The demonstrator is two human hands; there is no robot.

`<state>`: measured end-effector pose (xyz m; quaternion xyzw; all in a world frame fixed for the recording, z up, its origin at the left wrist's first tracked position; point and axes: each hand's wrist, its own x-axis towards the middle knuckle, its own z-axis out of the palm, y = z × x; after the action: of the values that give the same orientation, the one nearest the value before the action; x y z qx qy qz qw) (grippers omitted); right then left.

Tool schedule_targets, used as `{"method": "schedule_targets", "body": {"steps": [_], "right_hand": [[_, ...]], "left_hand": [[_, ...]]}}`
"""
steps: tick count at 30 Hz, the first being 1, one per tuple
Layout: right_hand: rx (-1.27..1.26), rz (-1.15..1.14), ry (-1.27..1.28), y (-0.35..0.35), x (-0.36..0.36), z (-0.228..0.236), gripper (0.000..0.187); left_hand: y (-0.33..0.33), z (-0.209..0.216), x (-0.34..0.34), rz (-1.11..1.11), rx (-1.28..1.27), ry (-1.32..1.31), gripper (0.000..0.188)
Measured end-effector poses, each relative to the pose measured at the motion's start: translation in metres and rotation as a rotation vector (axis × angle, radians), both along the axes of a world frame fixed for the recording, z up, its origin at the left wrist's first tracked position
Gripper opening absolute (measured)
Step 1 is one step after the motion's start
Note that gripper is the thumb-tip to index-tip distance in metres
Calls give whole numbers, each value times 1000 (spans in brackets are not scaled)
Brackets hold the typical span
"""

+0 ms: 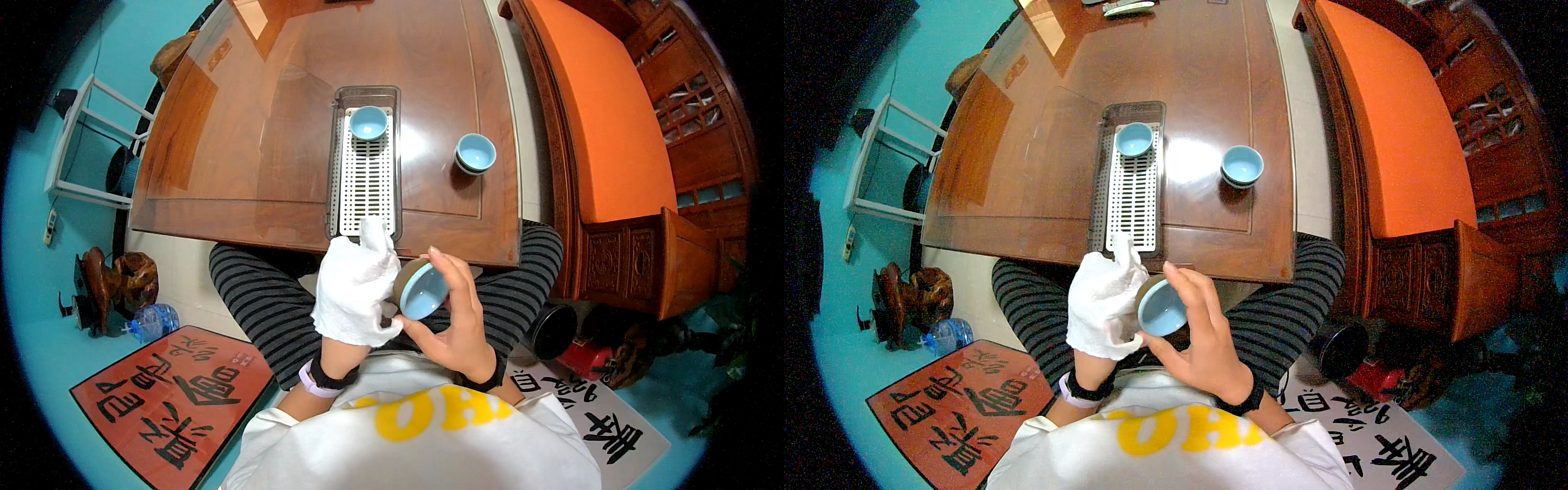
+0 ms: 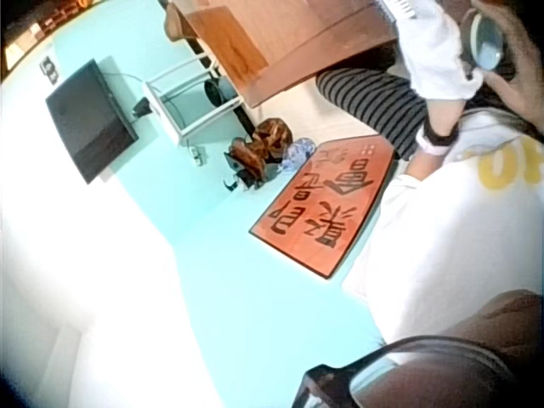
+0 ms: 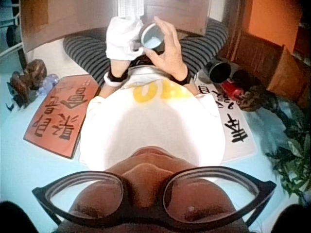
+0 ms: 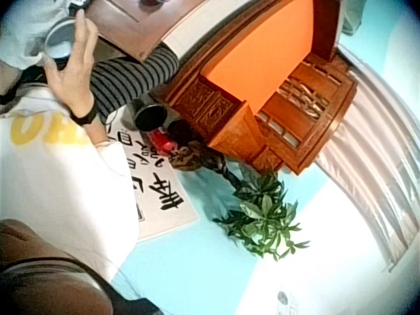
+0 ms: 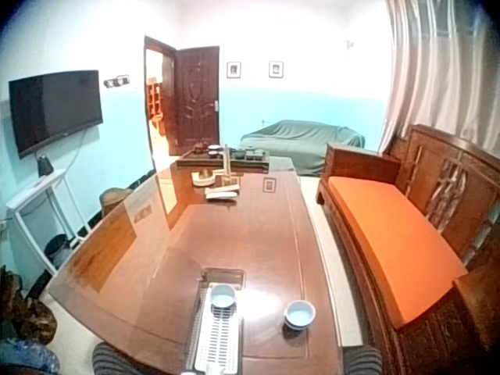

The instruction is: The person wipes a plastic tea tray and its drainage grate with a cloth, then wipes two small ceramic cups by hand, and finally cleans the surface of a small white table.

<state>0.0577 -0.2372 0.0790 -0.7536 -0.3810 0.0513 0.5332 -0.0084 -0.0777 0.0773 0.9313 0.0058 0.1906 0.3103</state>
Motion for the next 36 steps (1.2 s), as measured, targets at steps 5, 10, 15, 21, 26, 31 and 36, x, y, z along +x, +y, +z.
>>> {"method": "schedule_targets", "body": {"steps": [5,10,15,21,26,31,36], "right_hand": [[-83,-16,-75,1,-3,-6,83],[-36,54,-198,1,-5,-1,83],[40,177,-130,1,-1,-4,81],[99,255,73,-8,13,4,70],[125,135,297,-23,15,2,79],[78,44,95,-21,19,3,74],[-141,59,-344,-10,6,0,69]], "left_hand": [[-18,4,-3,203,-343,239,37],[-16,-19,-18,170,-246,-23,21],[-13,-31,-26,114,-230,15,18],[-16,-33,-26,83,-352,-62,17],[-10,-5,-15,85,-127,141,22],[-3,9,-7,123,-265,54,21],[-29,5,-11,48,-233,-24,23]]}}
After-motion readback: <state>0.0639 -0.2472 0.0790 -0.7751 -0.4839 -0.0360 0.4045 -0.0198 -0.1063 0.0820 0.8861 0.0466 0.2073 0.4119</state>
